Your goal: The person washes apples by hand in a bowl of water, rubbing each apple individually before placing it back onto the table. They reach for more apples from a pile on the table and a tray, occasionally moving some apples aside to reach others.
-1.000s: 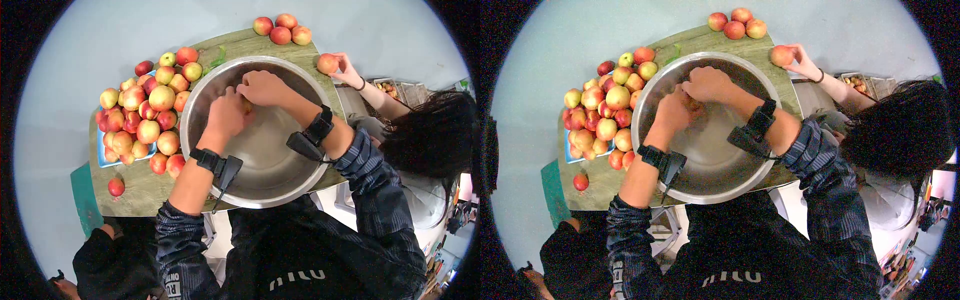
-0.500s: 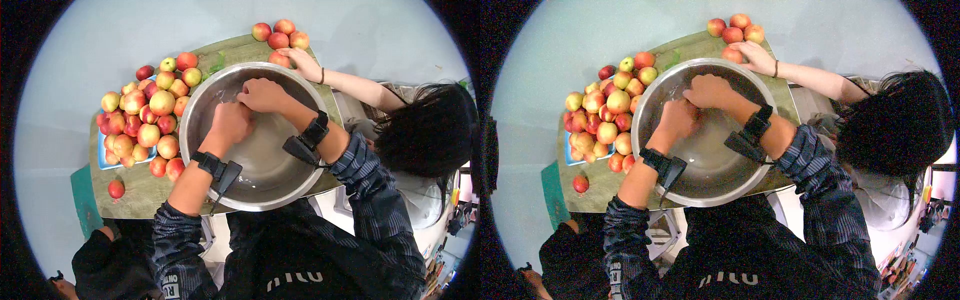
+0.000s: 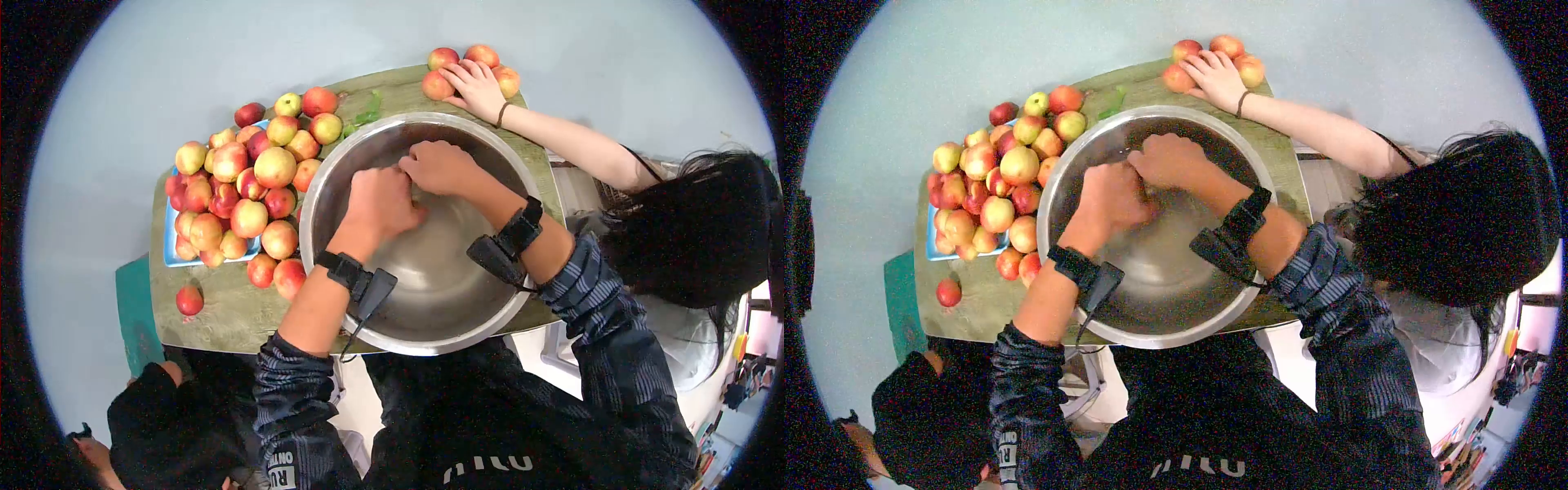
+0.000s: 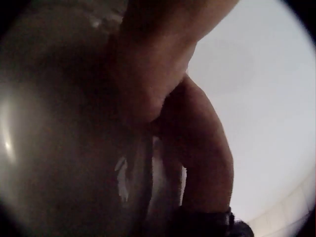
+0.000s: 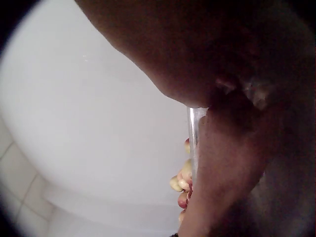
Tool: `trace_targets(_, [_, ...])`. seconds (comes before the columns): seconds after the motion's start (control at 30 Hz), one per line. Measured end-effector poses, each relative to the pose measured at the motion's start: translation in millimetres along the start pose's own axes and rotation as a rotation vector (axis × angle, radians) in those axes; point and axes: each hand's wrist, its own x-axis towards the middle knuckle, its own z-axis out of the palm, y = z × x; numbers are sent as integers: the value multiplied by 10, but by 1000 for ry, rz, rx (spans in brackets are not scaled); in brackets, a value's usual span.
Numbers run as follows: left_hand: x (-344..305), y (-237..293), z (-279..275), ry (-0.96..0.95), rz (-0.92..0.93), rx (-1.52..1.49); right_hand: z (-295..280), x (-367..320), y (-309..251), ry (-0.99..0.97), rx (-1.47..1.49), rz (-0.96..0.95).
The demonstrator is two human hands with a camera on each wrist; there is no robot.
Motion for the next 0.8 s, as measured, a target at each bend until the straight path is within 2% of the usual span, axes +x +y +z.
trace_targets(0.13, [8, -48, 73, 57, 34, -38, 69, -42, 9, 55, 10, -36])
trace_targets(0.27, [-9, -12, 148, 55, 105, -103, -16, -144, -2, -7, -93, -79])
trace_targets(0.3, [-21, -36, 191, 138, 175, -156, -55, -166, -12, -10, -104, -72])
trace_targets(0.4, [-14, -3, 135, 122, 131, -251, -139, -177, -79, -72, -76, 3])
trace_targets(0.5, [-15, -17, 152, 242, 107, -338, -153, -145, -114, -78, 3, 27])
trace_targets(0.57, [-5, -25, 120, 178, 74, -355, -116, -102, -70, -86, 30, 42])
trace_targets(0.67, [-76, 26, 106, 141, 39, -315, 98, -68, 190, 0, -79, -226])
trace_targets(0.7, [-86, 48, 80, 143, 29, -290, 4, -109, 118, 10, -66, -276])
trace_targets(0.73, [-93, 68, 27, 131, 2, -287, -50, -139, 91, 75, -242, -505])
trace_targets(0.8, [-85, 112, -90, 111, -53, -284, -50, -123, 112, 91, -250, -526])
